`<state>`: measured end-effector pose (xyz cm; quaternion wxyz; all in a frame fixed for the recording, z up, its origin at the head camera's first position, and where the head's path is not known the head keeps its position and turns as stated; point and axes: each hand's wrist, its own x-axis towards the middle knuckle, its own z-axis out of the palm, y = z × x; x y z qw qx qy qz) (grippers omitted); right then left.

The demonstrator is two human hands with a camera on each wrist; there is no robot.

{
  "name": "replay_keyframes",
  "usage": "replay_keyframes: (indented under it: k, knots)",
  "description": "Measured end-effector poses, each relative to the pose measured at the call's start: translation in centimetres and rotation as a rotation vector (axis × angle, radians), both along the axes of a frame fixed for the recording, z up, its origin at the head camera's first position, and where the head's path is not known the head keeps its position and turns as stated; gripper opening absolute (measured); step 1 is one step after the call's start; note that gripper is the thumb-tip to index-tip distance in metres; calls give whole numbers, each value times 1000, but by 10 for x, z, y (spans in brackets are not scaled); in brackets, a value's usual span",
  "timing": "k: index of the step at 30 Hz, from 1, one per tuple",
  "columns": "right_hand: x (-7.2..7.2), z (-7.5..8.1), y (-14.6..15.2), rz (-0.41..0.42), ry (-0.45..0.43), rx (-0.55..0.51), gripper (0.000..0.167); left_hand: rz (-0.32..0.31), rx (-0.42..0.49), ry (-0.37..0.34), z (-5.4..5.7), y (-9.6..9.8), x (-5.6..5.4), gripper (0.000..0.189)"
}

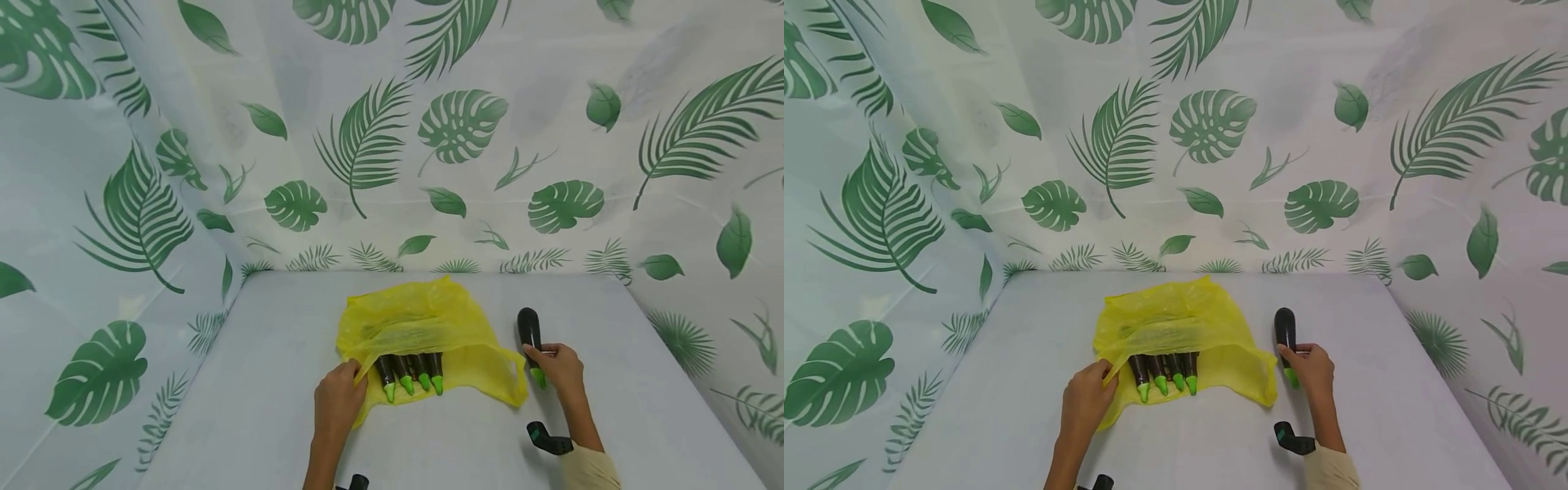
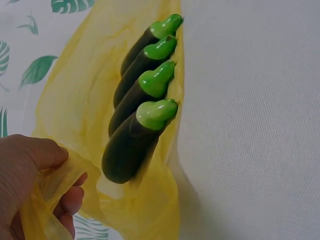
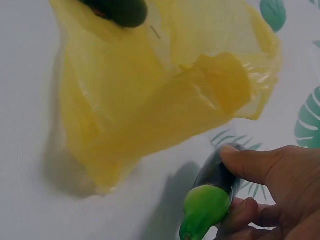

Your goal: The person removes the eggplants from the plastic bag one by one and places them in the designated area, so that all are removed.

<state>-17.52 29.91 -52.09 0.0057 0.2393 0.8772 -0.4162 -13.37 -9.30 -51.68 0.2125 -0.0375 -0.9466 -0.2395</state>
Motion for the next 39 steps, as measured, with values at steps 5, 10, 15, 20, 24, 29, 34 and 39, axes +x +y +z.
replay_keyframes:
  k: [5, 10, 15, 20, 24, 29, 34, 39]
  knots:
    - [-9, -9, -1, -8, -7, 20, 65, 3, 0, -7, -1, 0, 1, 7]
    - [-12, -16, -4, -1, -20, 42, 65, 5, 4, -17, -2, -2, 2, 7]
    - [-13, -17, -5, 3, 5, 65, 68, -2, 2, -14, -3, -2, 2, 7]
    - [-12, -18, -3, -12, 24, 78, 70, -2, 0, -8, -4, -3, 2, 7]
    - [-12, -18, -2, -40, 20, 81, 67, -8, 2, 2, -4, -4, 2, 8]
    - [-14, -16, 0, -50, 45, 92, 62, -5, 1, 4, -4, -4, 2, 8]
    - [-15, -11, -2, -47, 58, 119, 57, -1, -8, 10, -5, -5, 1, 10]
    - [-14, -9, -4, -47, 67, 135, 56, 3, -8, 5, -5, -6, 2, 10]
